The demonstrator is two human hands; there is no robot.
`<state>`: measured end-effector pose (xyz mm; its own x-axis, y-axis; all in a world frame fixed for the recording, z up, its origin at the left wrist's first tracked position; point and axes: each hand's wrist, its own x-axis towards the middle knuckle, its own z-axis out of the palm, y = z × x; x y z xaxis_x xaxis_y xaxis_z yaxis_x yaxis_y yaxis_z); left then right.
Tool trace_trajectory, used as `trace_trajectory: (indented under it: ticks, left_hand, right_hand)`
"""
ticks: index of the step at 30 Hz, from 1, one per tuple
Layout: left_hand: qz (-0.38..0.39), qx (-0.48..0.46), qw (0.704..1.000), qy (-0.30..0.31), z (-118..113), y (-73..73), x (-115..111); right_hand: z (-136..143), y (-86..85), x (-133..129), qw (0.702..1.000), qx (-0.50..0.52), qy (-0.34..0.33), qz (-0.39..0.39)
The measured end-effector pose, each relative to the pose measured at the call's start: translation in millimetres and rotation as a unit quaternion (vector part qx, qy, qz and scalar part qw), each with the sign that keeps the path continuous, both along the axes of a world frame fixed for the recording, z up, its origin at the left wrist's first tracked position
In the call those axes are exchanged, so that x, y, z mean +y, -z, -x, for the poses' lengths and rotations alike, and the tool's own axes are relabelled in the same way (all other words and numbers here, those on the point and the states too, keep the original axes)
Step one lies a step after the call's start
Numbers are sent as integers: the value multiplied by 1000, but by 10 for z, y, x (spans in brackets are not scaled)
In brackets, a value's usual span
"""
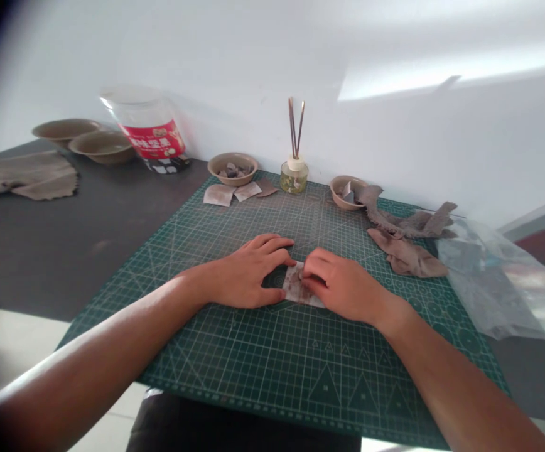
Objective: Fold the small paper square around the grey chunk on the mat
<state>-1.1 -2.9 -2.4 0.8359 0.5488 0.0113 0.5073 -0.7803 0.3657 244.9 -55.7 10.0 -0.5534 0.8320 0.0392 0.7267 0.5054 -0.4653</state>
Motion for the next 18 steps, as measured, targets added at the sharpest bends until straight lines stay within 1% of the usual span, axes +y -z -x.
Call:
trace_trajectory:
  ticks: [2, 3, 5, 7, 9, 11, 13, 16, 17, 18]
  left_hand:
    - [-3, -1, 1000, -2, 1, 7, 3]
    - [-2, -2, 1000, -1, 1, 10, 4]
    - [1, -2, 1000, 2, 1, 13, 3]
    - [2, -2, 1000, 5, 0, 15, 2]
    - [-3, -1, 1000, 5, -1, 16, 3]
    - [-9, 0, 1000, 2, -3, 16, 4]
    - [-9, 1, 1000, 0, -5, 11, 3]
    - [2, 5, 1000, 3, -7, 3, 2]
    - [3, 6, 1000, 3, -7, 2, 2]
    - [3, 7, 1000, 3, -7, 3, 4]
  right_hand:
    - [-29, -11, 17, 1000, -12, 24, -16]
    - [-38, -19, 16, 1000, -15, 17, -8]
    - [-24, -33, -3, 999, -12, -27, 23]
    - [20, -31, -19, 998, -3, -57, 32]
    - [53, -17, -9, 999, 0, -36, 10]
    - [52, -5, 19, 1000, -4, 12, -14]
    - [39, -4, 30, 999, -5, 31, -11]
    - [58, -11, 2, 999, 11, -21, 29]
    - [69, -12, -7, 999, 16, -33, 34]
    - [75, -13, -9, 999, 18, -31, 31]
